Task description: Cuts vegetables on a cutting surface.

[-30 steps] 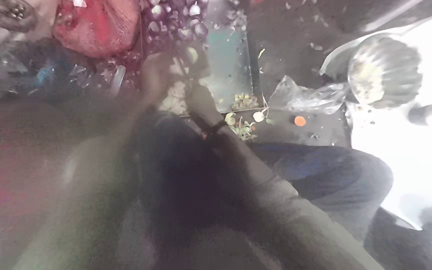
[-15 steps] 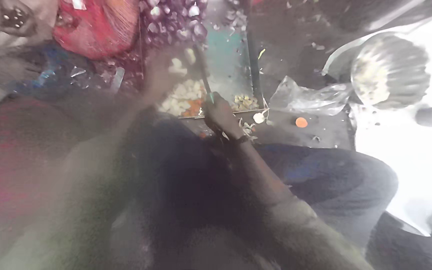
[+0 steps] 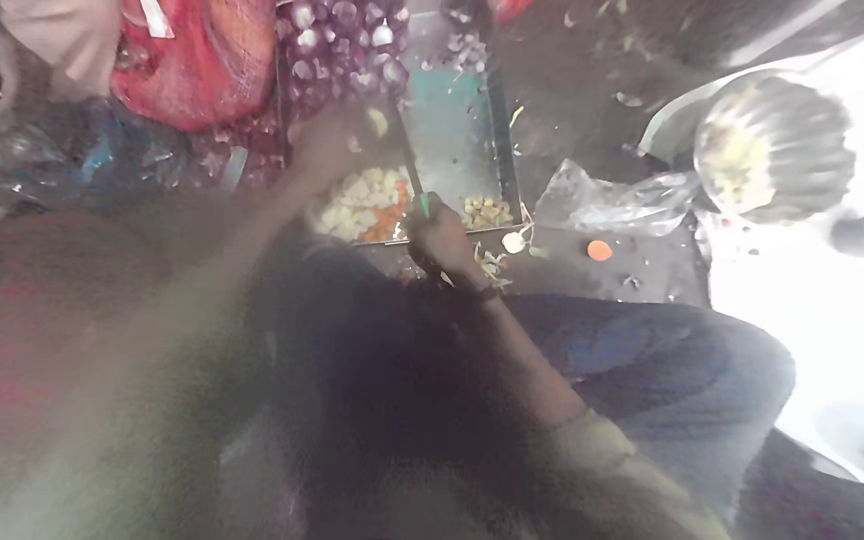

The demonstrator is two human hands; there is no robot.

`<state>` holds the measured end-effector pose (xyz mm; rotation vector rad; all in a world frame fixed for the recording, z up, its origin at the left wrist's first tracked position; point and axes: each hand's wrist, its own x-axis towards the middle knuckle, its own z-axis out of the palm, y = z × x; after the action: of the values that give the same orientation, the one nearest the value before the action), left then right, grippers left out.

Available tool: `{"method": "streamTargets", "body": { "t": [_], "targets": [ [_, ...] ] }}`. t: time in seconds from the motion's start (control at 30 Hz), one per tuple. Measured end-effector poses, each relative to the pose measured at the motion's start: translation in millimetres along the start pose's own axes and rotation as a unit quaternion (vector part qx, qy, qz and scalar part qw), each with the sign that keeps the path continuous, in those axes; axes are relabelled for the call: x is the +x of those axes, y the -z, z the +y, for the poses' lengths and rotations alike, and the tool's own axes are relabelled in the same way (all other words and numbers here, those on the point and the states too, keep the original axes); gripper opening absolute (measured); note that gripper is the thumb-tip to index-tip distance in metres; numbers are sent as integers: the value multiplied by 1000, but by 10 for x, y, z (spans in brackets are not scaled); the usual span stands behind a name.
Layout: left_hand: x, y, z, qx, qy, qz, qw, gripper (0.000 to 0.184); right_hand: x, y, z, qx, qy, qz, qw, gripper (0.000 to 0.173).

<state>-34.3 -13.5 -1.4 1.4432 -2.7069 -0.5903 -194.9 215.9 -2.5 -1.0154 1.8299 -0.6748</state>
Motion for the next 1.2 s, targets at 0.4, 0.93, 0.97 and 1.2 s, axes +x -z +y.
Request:
{"method": "streamTargets", "body": {
  "t": [0.4,0.93,0.97,1.2],
  "targets": [
    [-188,341,-230,-25,-137,-60,988,63,72,-92,131,-9,26,1,1000,40],
    [-228,-128,-419,-89,10,109,990,47,73,-208,-26,-32,26,-19,999,39],
    [-222,-138,-393,-83,11,110,990,43,57,-213,-67,-41,25,-20,999,39],
    [-248,-144,-319,-59,13,127,990,35,-93,-338,-382,-134,24,2,991,41]
  ]
}}
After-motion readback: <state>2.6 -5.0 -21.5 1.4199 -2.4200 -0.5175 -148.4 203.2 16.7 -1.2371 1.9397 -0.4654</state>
